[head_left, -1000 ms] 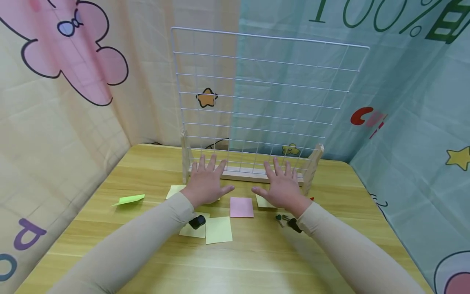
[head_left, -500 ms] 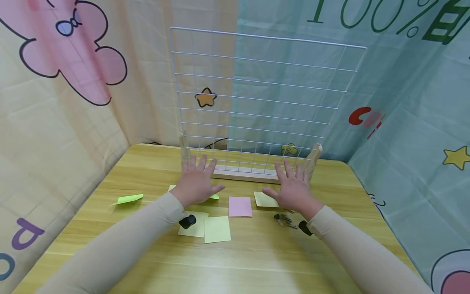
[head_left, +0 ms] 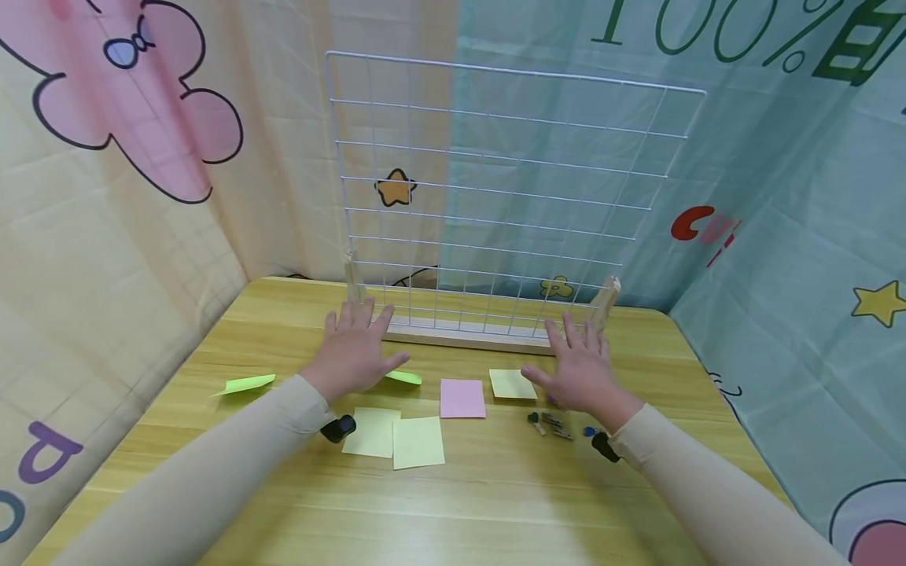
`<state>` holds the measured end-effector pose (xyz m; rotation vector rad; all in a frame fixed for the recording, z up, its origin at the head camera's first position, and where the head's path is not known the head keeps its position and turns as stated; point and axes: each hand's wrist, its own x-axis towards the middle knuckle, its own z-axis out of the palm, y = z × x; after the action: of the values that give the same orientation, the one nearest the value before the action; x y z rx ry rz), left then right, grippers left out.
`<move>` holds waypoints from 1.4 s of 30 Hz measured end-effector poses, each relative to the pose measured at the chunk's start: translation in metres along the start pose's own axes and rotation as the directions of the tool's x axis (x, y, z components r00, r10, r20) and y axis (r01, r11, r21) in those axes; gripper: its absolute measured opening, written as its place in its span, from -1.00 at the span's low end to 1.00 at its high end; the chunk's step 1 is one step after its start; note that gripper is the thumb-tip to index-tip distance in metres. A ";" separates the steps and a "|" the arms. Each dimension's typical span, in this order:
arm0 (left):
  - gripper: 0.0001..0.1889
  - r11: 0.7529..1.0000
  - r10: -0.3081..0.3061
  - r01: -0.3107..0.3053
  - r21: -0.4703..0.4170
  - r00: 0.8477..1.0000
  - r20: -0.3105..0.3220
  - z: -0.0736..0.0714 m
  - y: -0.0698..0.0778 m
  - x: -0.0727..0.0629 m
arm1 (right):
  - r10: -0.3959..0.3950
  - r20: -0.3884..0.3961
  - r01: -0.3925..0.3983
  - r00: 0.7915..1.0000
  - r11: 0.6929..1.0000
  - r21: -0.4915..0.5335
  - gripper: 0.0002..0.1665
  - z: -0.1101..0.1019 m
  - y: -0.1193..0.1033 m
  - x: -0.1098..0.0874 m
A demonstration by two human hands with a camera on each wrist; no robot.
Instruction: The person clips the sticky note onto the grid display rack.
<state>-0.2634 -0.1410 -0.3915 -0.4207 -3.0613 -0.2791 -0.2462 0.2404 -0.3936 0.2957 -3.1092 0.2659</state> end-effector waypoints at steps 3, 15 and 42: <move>0.01 1.000 -0.015 0.015 -0.001 1.000 -0.005 -0.002 -0.009 -0.004 | 0.010 -0.001 -0.010 1.000 1.000 0.009 0.22 0.000 0.006 -0.004; 0.02 0.998 -0.053 0.053 -0.015 0.999 -0.011 -0.015 -0.048 -0.023 | 0.006 -0.011 -0.006 1.000 1.000 0.012 0.19 -0.004 0.034 -0.023; -0.08 0.962 -0.264 0.270 -0.048 0.959 0.104 -0.028 -0.176 -0.075 | 0.000 0.067 -0.004 0.998 0.998 0.068 -0.21 -0.001 0.104 -0.037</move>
<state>-0.2383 -0.3326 -0.3991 -0.0188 -3.2090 -0.3734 -0.2290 0.3484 -0.4114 0.3090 -3.1714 0.3707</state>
